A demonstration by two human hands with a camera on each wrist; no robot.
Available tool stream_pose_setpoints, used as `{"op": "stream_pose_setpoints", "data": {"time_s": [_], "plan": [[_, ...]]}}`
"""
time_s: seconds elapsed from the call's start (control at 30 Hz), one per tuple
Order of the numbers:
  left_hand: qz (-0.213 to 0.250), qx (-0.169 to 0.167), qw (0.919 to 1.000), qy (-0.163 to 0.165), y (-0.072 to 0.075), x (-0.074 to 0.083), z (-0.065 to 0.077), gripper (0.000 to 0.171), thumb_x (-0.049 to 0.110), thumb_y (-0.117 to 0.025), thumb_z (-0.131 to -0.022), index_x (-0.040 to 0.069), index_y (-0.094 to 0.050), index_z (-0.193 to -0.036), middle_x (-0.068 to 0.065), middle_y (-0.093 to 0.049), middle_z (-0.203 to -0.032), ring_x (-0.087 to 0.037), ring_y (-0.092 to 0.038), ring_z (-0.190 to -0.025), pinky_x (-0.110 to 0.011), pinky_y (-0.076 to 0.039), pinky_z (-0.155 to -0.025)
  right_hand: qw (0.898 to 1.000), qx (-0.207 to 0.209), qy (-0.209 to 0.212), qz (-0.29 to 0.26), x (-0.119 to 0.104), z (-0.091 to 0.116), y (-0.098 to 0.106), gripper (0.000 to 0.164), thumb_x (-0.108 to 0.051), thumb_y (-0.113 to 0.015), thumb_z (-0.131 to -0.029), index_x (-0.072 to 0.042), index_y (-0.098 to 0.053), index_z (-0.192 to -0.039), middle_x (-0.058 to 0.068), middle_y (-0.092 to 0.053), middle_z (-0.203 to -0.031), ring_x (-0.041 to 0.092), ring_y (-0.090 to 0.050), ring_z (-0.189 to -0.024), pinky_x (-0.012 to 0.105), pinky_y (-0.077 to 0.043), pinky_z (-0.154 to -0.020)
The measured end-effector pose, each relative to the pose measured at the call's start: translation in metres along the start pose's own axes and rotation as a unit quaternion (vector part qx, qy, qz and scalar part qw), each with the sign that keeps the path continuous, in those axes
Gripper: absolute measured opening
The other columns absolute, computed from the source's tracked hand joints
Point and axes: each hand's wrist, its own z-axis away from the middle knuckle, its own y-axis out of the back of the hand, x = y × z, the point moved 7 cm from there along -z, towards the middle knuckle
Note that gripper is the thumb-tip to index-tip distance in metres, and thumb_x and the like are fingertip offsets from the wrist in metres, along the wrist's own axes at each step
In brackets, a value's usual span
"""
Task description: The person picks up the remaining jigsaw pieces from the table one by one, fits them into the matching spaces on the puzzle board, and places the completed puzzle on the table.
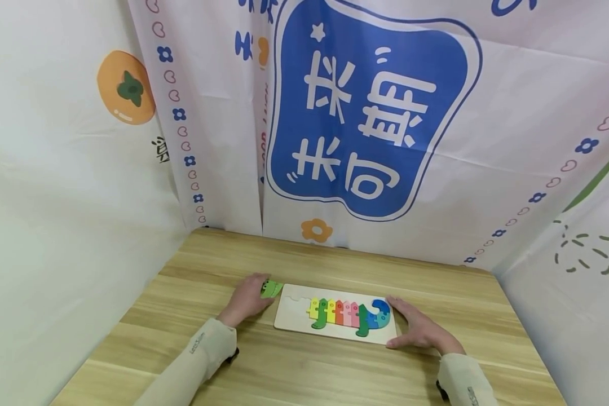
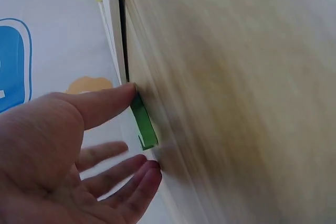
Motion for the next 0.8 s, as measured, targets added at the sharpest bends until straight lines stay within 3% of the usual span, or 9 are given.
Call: {"op": "stream_pose_setpoints", "data": {"time_s": [0.2, 0.43, 0.67, 0.8], "plan": [[0.009, 0.02, 0.9998, -0.002, 0.004, 0.0, 0.001, 0.058, 0.014, -0.084, -0.087, -0.01, -0.06, -0.134, -0.028, -0.066, -0.131, -0.044, -0.064, -0.119, -0.057, -0.052, -0.104, 1.0, -0.005, -0.004, 0.003, -0.001, -0.001, 0.0, 0.122, -0.049, -0.094, -0.071, -0.007, -0.026, -0.164, 0.026, -0.024, -0.168, 0.053, -0.021, -0.154, 0.071, -0.021, -0.122], [0.033, 0.023, 0.9992, -0.008, 0.009, -0.002, 0.003, 0.068, 0.006, -0.081, -0.088, -0.01, -0.05, -0.145, -0.031, -0.059, -0.141, -0.046, -0.059, -0.127, -0.058, -0.048, -0.11, 1.0, -0.003, 0.002, -0.003, -0.003, 0.001, 0.001, 0.121, -0.046, -0.094, -0.071, -0.005, -0.027, -0.164, 0.027, -0.024, -0.168, 0.053, -0.02, -0.154, 0.071, -0.021, -0.122], [0.026, 0.055, 0.9967, -0.054, 0.021, 0.005, 0.002, 0.071, 0.006, -0.081, -0.087, -0.006, -0.049, -0.149, -0.025, -0.062, -0.141, -0.042, -0.062, -0.125, -0.056, -0.05, -0.108, 1.0, 0.003, 0.014, 0.003, -0.002, 0.001, 0.001, 0.121, -0.043, -0.095, -0.071, -0.003, -0.028, -0.163, 0.027, -0.026, -0.167, 0.054, -0.021, -0.153, 0.071, -0.022, -0.121], [0.03, 0.062, 0.994, -0.084, 0.028, 0.013, 0.003, 0.069, 0.009, -0.081, -0.087, 0.001, -0.052, -0.149, -0.017, -0.064, -0.142, -0.036, -0.063, -0.123, -0.054, -0.051, -0.108, 1.0, 0.003, 0.011, 0.002, -0.001, 0.0, 0.001, 0.121, -0.044, -0.095, -0.071, -0.004, -0.028, -0.163, 0.027, -0.025, -0.167, 0.054, -0.021, -0.153, 0.071, -0.022, -0.121]]}}
